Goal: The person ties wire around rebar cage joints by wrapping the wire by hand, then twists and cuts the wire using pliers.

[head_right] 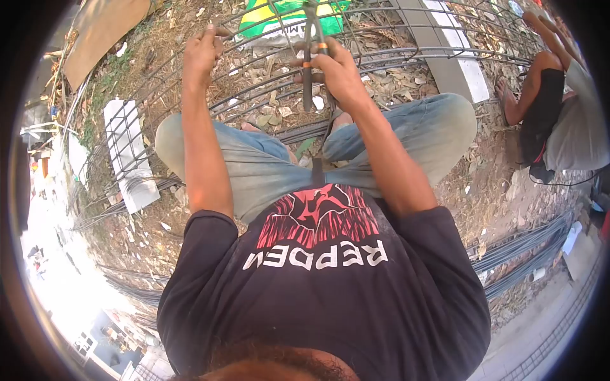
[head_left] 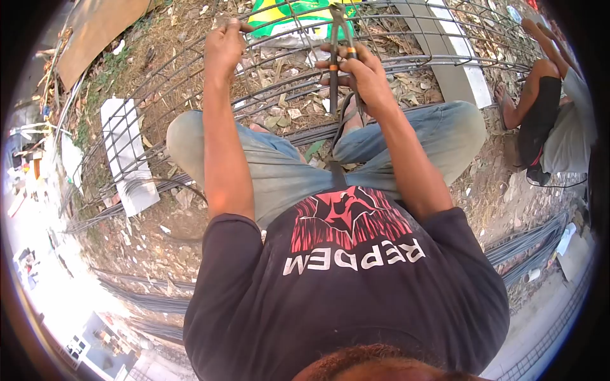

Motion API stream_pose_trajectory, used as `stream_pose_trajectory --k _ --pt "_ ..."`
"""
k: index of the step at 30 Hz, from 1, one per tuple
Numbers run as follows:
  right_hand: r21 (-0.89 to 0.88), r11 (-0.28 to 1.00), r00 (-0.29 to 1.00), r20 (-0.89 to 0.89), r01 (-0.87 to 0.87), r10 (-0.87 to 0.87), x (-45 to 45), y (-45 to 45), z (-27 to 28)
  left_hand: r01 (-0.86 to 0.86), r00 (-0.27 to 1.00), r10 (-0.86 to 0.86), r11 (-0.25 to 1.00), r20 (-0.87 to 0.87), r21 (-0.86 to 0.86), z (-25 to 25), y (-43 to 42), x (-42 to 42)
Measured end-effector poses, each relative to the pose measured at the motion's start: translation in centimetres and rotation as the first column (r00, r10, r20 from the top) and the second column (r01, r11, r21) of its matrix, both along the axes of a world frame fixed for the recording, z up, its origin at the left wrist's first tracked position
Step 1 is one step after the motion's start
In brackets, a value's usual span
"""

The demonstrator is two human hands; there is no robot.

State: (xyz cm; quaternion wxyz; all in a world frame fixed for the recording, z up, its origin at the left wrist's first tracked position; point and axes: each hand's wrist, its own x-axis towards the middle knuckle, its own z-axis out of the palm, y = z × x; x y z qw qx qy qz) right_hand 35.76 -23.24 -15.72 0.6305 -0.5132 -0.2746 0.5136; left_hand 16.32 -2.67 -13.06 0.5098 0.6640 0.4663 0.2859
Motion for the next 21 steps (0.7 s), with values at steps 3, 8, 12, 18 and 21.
stream_pose_trajectory --k 3,8,12,18,21 --pt "-0.044 0.996 0.952 -0.293 0.082 -0.092 -2.1 -5.5 1.6 -0.052 0.998 0.054 0.998 -0.037 0.044 -1.6 0.5 0.8" --pt "-0.378 0.926 0.859 -0.481 -0.023 -0.175 -5.9 -11.3 -2.1 0.263 0.85 -0.181 0.959 -0.494 0.103 -4.8 -2.4 5.2" --pt "-0.48 0.87 0.934 -0.247 0.114 -0.258 -8.0 -9.7 -3.4 0.345 0.759 -0.217 0.934 -0.614 0.096 -6.9 -2.9 6.7" --pt "-0.401 0.905 0.933 0.36 0.145 0.01 -8.6 -7.6 -7.9 0.33 0.838 -0.228 0.935 -0.495 0.128 -7.3 -2.9 7.2" --pt "-0.367 0.886 0.885 0.456 0.285 -0.096 -9.4 -7.7 -8.6 0.344 0.833 -0.24 0.93 -0.498 0.127 -7.3 -2.8 7.4"
